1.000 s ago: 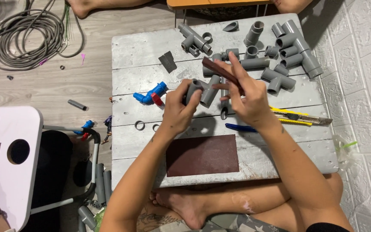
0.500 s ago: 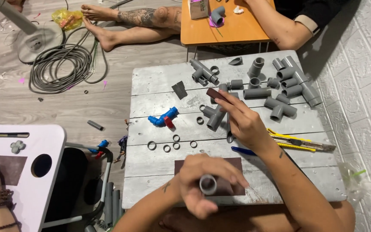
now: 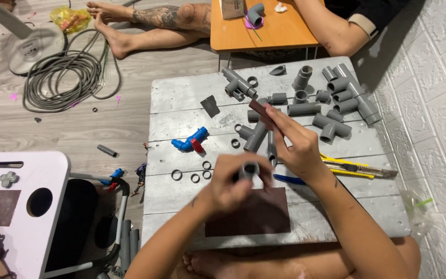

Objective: The person sands the edges of gray PVC pipe fittings using a sanding block on a low table. They then pick up a small ring and fit it onto a pipe segment, checking the fit by hand.

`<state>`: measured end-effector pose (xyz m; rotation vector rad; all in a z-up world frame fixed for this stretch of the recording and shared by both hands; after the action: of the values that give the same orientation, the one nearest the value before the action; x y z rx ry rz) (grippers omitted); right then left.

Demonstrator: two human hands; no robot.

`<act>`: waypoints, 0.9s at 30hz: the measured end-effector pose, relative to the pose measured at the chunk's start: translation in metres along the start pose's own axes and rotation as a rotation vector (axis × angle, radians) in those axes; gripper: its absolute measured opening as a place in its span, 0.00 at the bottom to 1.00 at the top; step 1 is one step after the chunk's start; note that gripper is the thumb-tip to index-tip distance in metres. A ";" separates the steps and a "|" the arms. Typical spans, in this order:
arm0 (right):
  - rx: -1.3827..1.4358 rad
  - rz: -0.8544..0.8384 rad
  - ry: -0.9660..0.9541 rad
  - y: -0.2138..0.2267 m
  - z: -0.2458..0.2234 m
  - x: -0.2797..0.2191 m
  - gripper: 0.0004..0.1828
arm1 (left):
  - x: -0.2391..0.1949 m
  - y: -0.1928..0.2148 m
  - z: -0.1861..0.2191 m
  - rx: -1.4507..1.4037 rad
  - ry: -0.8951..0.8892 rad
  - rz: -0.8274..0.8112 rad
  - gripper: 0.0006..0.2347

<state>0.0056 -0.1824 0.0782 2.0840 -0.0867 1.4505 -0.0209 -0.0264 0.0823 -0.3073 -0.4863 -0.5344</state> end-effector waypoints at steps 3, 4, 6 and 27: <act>0.154 0.123 -0.025 0.008 -0.004 0.007 0.16 | 0.011 0.019 -0.020 0.006 0.114 -0.047 0.18; 0.156 0.116 -0.032 0.007 -0.003 0.006 0.16 | 0.011 0.023 -0.023 0.000 0.120 -0.041 0.18; 0.243 0.152 -0.011 0.005 -0.003 0.003 0.11 | 0.007 0.031 -0.032 -0.043 0.207 -0.083 0.18; 0.091 0.058 0.352 0.013 -0.015 0.007 0.08 | 0.008 0.062 -0.041 0.030 0.428 -0.192 0.10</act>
<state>-0.0092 -0.1834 0.0938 1.8760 0.0601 1.8646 0.0339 0.0047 0.0419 -0.1107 -0.1084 -0.7570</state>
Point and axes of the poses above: each hand's wrist, its own x-axis towards the middle knuckle, its own y-axis out of the back of the hand, z = x × y, the point moved 3 cm from there along x, towards the middle knuckle, and after that the axes turned 13 degrees about y, right-handed, at the moved point
